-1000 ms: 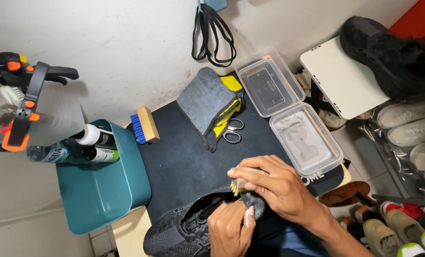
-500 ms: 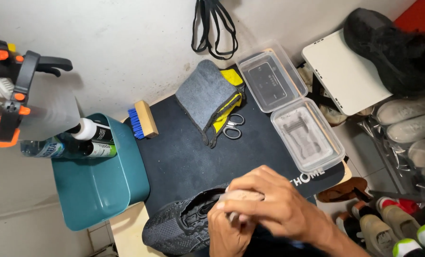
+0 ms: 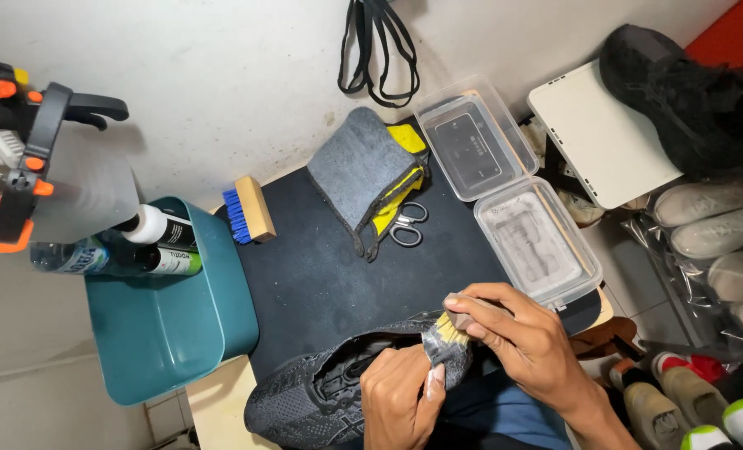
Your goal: The person scrubs a black sneaker with a yellow-bristled brush, working on the upper, sides, and interior. The shoe is held and rotated to access different areas while cleaning.
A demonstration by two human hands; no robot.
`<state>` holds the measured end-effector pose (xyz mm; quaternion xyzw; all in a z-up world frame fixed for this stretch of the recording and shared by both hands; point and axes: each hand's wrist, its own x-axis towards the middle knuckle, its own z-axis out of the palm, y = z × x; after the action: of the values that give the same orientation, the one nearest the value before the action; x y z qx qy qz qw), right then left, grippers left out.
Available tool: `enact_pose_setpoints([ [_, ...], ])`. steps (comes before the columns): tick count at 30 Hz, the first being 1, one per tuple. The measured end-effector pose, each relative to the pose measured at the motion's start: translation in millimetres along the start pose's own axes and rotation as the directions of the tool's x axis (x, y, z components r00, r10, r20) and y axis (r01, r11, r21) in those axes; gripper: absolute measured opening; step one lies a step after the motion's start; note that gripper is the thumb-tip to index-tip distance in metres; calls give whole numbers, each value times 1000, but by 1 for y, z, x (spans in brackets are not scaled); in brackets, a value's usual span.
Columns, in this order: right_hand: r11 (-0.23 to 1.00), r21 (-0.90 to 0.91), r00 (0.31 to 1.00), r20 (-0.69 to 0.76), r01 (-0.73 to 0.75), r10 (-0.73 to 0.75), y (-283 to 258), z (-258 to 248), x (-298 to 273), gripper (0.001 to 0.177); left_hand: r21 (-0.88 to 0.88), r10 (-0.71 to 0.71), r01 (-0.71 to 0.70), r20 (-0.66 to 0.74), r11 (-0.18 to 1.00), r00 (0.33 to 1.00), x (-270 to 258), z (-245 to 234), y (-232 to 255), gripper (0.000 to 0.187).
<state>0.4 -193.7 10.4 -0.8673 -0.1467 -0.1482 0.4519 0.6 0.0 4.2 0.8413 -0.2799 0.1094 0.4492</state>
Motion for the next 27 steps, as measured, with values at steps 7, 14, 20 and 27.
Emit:
enact_pose_setpoints([
  [7, 996, 33, 996, -26, 81, -80, -24, 2, 7, 27, -26, 32, -32, 23, 999, 999, -6, 0, -2, 45],
  [14, 935, 12, 923, 155, 356, -353, -38, -10, 1, 36, -54, 24, -25, -5, 998, 1000, -12, 1, -5, 45],
  [20, 969, -93, 973, 34, 230, -228, -20, 10, 7, 25, -35, 26, -26, 18, 999, 999, -14, -1, 0, 39],
  [27, 998, 36, 998, 17, 58, -59, -15, 25, 21, 27, 29, 14, -14, 18, 999, 1000, -14, -1, 3, 40],
])
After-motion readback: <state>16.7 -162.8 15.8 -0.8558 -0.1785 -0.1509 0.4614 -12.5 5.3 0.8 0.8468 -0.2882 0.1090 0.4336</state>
